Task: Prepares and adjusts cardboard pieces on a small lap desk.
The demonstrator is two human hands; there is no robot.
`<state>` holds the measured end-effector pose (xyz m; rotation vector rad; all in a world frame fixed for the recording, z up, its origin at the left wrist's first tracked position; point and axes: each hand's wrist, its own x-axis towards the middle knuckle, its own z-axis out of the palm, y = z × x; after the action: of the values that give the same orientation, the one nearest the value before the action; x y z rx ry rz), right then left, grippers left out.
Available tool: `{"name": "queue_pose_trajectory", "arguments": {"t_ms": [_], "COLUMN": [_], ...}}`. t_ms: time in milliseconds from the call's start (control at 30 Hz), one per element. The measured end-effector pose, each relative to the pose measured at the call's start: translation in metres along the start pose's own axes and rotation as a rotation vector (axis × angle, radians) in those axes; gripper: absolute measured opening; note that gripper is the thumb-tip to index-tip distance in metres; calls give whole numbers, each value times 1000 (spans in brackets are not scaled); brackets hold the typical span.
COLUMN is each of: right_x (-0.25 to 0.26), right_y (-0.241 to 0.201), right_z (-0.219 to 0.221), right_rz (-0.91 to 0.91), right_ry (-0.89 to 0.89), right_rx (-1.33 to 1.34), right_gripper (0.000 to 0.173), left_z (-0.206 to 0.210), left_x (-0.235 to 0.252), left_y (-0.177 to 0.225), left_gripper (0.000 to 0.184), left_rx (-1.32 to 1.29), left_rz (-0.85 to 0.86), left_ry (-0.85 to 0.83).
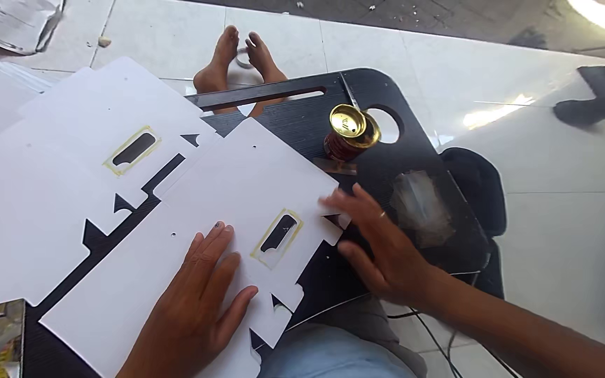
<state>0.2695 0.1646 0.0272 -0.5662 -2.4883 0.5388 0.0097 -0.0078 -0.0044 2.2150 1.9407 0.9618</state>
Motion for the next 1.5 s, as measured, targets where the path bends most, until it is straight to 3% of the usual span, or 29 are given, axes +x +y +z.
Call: {"name": "queue_pose_trajectory", "arguments": {"t_ms": [133, 467, 733, 867, 933, 1033, 1167, 1500], "right_x": [6, 3, 39, 64, 76, 90, 96, 67], "right_y": [12, 6, 6, -2, -7, -9, -9, -4], "right_z": [-8, -12, -24, -35, -42, -46, -41, -20], "right_rz": [212, 193, 428, 563, 593, 560, 454, 203], "right_ry": [-21, 38, 170, 15, -83, -127, -48, 150], "right_rx": [-170, -80, 411, 440, 401, 313, 217, 12], "right_gripper": [61, 57, 71, 76, 69, 59, 65, 50], "left_z": [0, -3, -4, -5, -6, -6, -4, 0], "left_x": [1, -1, 0, 1, 1, 2, 2, 2], "left_y": [-1, -1, 0, -1, -1, 0, 0, 0], "left_gripper": [45, 40, 38, 43, 46, 47, 46, 35], "left_rx": [-5, -36, -35, -35, -36, -45, -43, -28], "left_rz": [-16, -41, -37, -18, -17, -14, -7, 22], "left_ry": [6, -25, -32, -39, -42, -40, -18, 105]}}
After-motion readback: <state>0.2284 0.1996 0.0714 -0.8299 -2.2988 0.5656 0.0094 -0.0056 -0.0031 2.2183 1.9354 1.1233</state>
